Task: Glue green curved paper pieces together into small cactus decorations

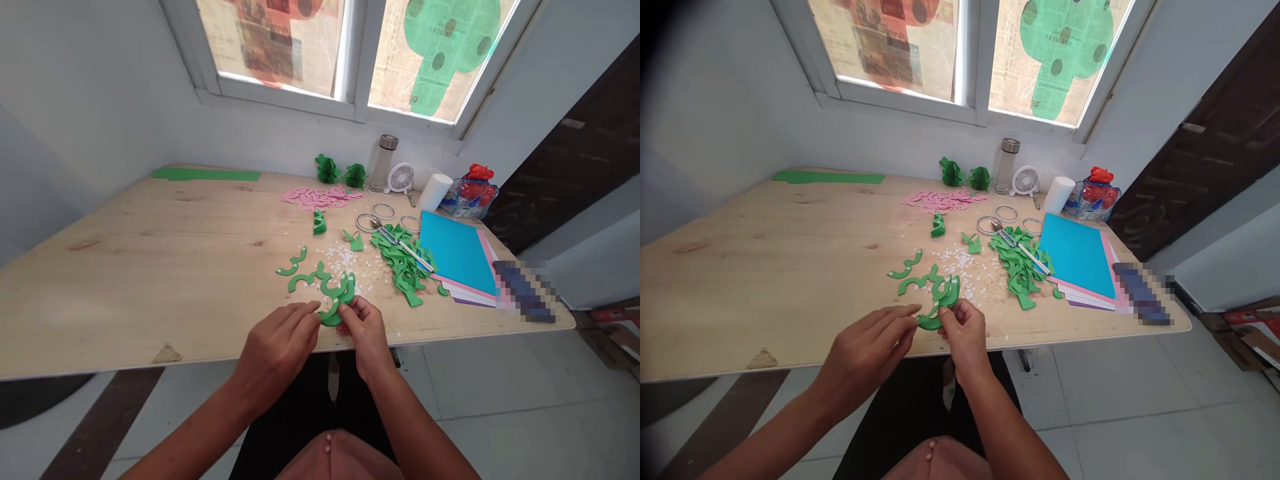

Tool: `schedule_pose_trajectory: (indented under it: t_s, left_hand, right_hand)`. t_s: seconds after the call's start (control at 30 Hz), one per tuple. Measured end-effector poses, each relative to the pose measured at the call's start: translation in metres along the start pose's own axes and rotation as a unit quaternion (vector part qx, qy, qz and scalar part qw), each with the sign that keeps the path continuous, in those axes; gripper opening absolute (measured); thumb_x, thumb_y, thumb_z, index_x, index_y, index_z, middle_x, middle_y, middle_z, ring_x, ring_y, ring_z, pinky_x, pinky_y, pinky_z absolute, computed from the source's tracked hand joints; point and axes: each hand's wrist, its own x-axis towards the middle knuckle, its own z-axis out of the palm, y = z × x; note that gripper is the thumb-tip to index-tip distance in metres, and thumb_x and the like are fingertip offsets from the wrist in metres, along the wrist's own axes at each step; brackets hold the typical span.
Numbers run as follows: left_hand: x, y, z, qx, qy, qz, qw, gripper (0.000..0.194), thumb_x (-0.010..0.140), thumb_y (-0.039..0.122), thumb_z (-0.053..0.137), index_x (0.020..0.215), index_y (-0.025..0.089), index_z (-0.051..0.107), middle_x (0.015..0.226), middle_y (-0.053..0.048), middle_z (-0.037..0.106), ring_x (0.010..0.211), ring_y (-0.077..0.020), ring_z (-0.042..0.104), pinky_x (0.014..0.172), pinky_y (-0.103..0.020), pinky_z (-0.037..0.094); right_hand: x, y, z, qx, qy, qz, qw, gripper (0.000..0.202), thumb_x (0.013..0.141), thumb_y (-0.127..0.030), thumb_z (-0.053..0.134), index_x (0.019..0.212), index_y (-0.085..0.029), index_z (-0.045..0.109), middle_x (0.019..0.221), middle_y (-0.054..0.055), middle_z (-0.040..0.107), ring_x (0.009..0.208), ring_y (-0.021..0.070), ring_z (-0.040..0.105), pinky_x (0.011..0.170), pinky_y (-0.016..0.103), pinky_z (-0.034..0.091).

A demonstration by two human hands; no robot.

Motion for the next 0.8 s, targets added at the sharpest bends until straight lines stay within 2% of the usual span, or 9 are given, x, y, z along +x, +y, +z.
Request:
schedule_pose_trajectory:
  t_s: [0.1, 0.2, 0.53, 0.8]
  left_hand:
    - [0.004, 0.002, 0.0, 0.045, -0.017, 0.07, 0.996, 0.024, 0.09, 0.009, 0.043, 0.084, 0.015, 0.065, 0.12, -0.013, 0.067, 0.111, -0.0254, 0.062, 0.095, -0.04, 0.049]
    - [0.008, 0.003, -0.002, 0.053, -0.02, 0.111, 0.992, 0.025, 0.09, 0.006, 0.043, 0.082, 0.012, 0.066, 0.121, -0.016, 0.065, 0.113, -0.0279, 0.061, 0.091, -0.042, 0.052]
    - [0.009, 0.005, -0.003, 0.043, 0.022, 0.161, 0.986, 0.02, 0.089, 0.004, 0.047, 0.083, 0.01, 0.065, 0.114, -0.018, 0.069, 0.112, -0.0266, 0.062, 0.094, -0.04, 0.052]
    - [0.007, -0.001, -0.007, 0.013, 0.007, 0.185, 0.983, 0.025, 0.09, 0.004, 0.04, 0.093, 0.008, 0.065, 0.118, -0.02, 0.067, 0.117, -0.0277, 0.059, 0.096, -0.041, 0.051]
  right_hand:
    - [0.0, 0.001, 0.0, 0.002, -0.007, -0.002, 1.0, 0.023, 0.067, -0.038, 0.07, 0.067, -0.017, 0.059, 0.058, -0.004, 0.054, 0.055, 0.0094, 0.045, 0.052, 0.022, 0.038]
    - [-0.001, 0.001, 0.0, 0.001, -0.018, 0.001, 1.0, 0.024, 0.066, -0.038, 0.071, 0.066, -0.018, 0.06, 0.058, -0.005, 0.052, 0.055, 0.0097, 0.045, 0.052, 0.022, 0.039]
    - [0.0, 0.003, -0.001, 0.007, -0.054, 0.013, 0.998, 0.019, 0.071, -0.033, 0.065, 0.065, -0.018, 0.055, 0.059, -0.006, 0.051, 0.053, 0.0076, 0.043, 0.053, 0.021, 0.036]
    - [0.002, 0.007, -0.009, 0.016, -0.095, 0.015, 0.995, 0.017, 0.077, -0.034, 0.062, 0.07, -0.018, 0.061, 0.058, -0.004, 0.054, 0.057, 0.0094, 0.046, 0.057, 0.022, 0.038]
